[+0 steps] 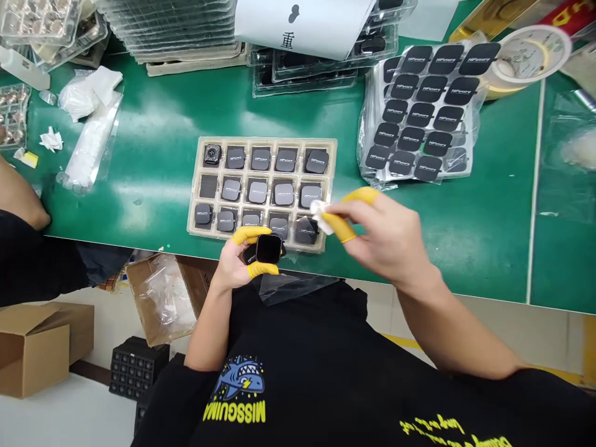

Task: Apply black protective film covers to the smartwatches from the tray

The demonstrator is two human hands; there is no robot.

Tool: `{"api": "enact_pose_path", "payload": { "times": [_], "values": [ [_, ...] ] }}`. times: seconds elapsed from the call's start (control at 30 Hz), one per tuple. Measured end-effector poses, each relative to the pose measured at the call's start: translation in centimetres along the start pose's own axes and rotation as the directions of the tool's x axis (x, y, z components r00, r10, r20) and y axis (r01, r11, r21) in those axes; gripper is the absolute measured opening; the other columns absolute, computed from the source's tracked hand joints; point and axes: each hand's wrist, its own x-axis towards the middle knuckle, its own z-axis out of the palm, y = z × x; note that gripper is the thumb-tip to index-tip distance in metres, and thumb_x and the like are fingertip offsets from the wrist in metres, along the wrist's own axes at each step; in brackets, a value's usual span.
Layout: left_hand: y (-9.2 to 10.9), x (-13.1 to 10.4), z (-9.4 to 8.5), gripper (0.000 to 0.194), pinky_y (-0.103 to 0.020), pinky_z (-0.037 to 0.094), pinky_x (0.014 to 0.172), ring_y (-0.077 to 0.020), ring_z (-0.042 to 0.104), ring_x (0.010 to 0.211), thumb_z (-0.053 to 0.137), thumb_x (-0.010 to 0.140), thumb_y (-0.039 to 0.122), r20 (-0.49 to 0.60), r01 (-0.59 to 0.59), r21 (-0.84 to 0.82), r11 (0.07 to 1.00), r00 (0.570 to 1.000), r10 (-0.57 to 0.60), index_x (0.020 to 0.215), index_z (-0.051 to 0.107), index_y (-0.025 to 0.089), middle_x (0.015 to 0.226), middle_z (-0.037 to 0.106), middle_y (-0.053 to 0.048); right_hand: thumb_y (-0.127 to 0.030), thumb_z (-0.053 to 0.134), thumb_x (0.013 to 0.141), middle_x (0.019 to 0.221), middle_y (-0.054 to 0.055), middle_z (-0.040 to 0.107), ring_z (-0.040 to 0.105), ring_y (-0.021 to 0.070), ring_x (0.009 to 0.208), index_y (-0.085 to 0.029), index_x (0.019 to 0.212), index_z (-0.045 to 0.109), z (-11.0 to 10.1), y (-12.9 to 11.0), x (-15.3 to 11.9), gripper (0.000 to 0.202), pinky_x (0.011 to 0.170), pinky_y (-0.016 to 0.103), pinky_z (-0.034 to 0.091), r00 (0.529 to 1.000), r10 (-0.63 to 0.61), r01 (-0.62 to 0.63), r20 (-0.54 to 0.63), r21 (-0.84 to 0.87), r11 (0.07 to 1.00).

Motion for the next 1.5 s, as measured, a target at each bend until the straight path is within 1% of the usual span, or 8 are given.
{"api": "enact_pose_path", "payload": {
  "times": [0.2, 0.43, 0.5, 0.63, 0.73, 0.8, 1.03, 1.5],
  "values": [
    [0.4, 0.4, 0.1, 0.082, -0.030, 0.070, 0.083, -0.0256, 0.089, 0.094, 0.106, 0.066, 0.055, 0.015, 0.000, -0.068, 0.998, 1.000, 0.001, 0.133, 0.073, 0.021, 0.108, 0.085, -0.007, -0.029, 0.072, 0.090, 0.084, 0.005, 0.075, 0.066, 0.0194, 0.072, -0.023, 0.095, 0.081, -2.2, 7.0, -5.8, 0.012, 0.066, 0.034, 0.044, 0.886, 0.454, -0.464, -0.096, -0.169, 0.870],
    [1.0, 0.5, -0.1, 0.081, -0.031, 0.072, 0.082, -0.0282, 0.090, 0.093, 0.105, 0.068, 0.057, 0.070, 0.011, -0.151, 0.989, 0.998, -0.001, 0.134, 0.072, 0.023, 0.106, 0.085, -0.007, -0.009, 0.093, 0.055, 0.055, -0.002, 0.048, 0.039, 0.0174, 0.052, -0.030, 0.062, 0.067, -2.0, 16.4, -10.7, 0.033, 0.059, 0.041, 0.026, 0.441, 0.896, -0.866, -0.047, -0.284, 0.411],
    [1.2, 0.6, -0.3, 0.081, -0.032, 0.072, 0.082, -0.0287, 0.090, 0.094, 0.104, 0.068, 0.057, 0.098, 0.024, -0.153, 0.988, 0.995, -0.009, 0.134, 0.072, 0.022, 0.107, 0.085, -0.008, -0.005, 0.096, 0.051, 0.057, -0.002, 0.046, 0.034, 0.0162, 0.053, -0.030, 0.062, 0.068, -1.8, 16.5, -10.6, 0.039, 0.059, 0.042, 0.026, 0.396, 0.915, -0.889, -0.077, -0.281, 0.361],
    [1.4, 0.7, -0.6, 0.082, -0.033, 0.072, 0.083, -0.0280, 0.089, 0.094, 0.106, 0.066, 0.055, 0.179, 0.061, -0.110, 0.992, 0.983, -0.041, 0.134, 0.073, 0.022, 0.109, 0.085, -0.009, -0.028, 0.102, 0.067, 0.079, 0.009, 0.064, 0.058, 0.0283, 0.074, -0.026, 0.095, 0.082, -2.3, 9.9, -8.3, 0.035, 0.065, 0.045, 0.040, 0.615, 0.710, -0.771, -0.342, -0.073, 0.633],
    [1.6, 0.9, -0.5, 0.085, -0.034, 0.072, 0.083, -0.0275, 0.088, 0.095, 0.106, 0.065, 0.059, 0.218, 0.060, -0.086, 0.995, 0.975, -0.040, 0.133, 0.073, 0.022, 0.110, 0.085, -0.010, -0.040, 0.080, 0.100, 0.132, 0.017, 0.075, 0.074, 0.0335, 0.114, -0.029, 0.146, 0.071, -2.9, 2.2, -5.2, 0.048, 0.088, 0.048, 0.060, 0.877, 0.480, -0.455, -0.005, 0.310, 0.834],
    [1.8, 1.1, -0.4, 0.085, -0.035, 0.073, 0.085, -0.0289, 0.088, 0.101, 0.105, 0.065, 0.062, 0.228, 0.049, -0.069, 0.996, 0.973, -0.032, 0.134, 0.074, 0.022, 0.115, 0.084, -0.011, -0.041, 0.076, 0.104, 0.135, 0.012, 0.076, 0.075, 0.0303, 0.118, -0.034, 0.158, 0.061, -2.9, -1.9, -3.2, 0.057, 0.096, 0.046, 0.063, 0.940, 0.287, -0.341, 0.185, 0.494, 0.800],
    [2.8, 0.3, -1.0, 0.079, -0.038, 0.073, 0.092, -0.0322, 0.088, 0.107, 0.104, 0.071, 0.055, 0.200, 0.015, -0.100, 0.995, 0.980, 0.005, 0.136, 0.072, 0.022, 0.118, 0.085, -0.013, -0.030, 0.073, 0.106, 0.106, 0.003, 0.081, 0.075, 0.0199, 0.087, -0.030, 0.133, 0.074, -0.9, -4.9, -1.5, 0.027, 0.083, 0.034, 0.065, 0.931, 0.289, -0.366, 0.224, 0.600, 0.711],
    [2.7, 0.1, -0.5, 0.075, -0.034, 0.073, 0.095, -0.0269, 0.088, 0.107, 0.104, 0.074, 0.049, 0.104, -0.234, 0.195, 0.953, 0.971, 0.217, 0.139, 0.074, 0.024, 0.119, 0.086, -0.010, -0.050, 0.081, 0.101, 0.110, 0.008, 0.079, 0.076, 0.0261, 0.101, -0.026, 0.117, 0.078, 0.3, -5.3, -2.7, 0.029, 0.089, 0.041, 0.066, 0.897, 0.370, -0.442, 0.242, 0.538, 0.718]
  ]
}}
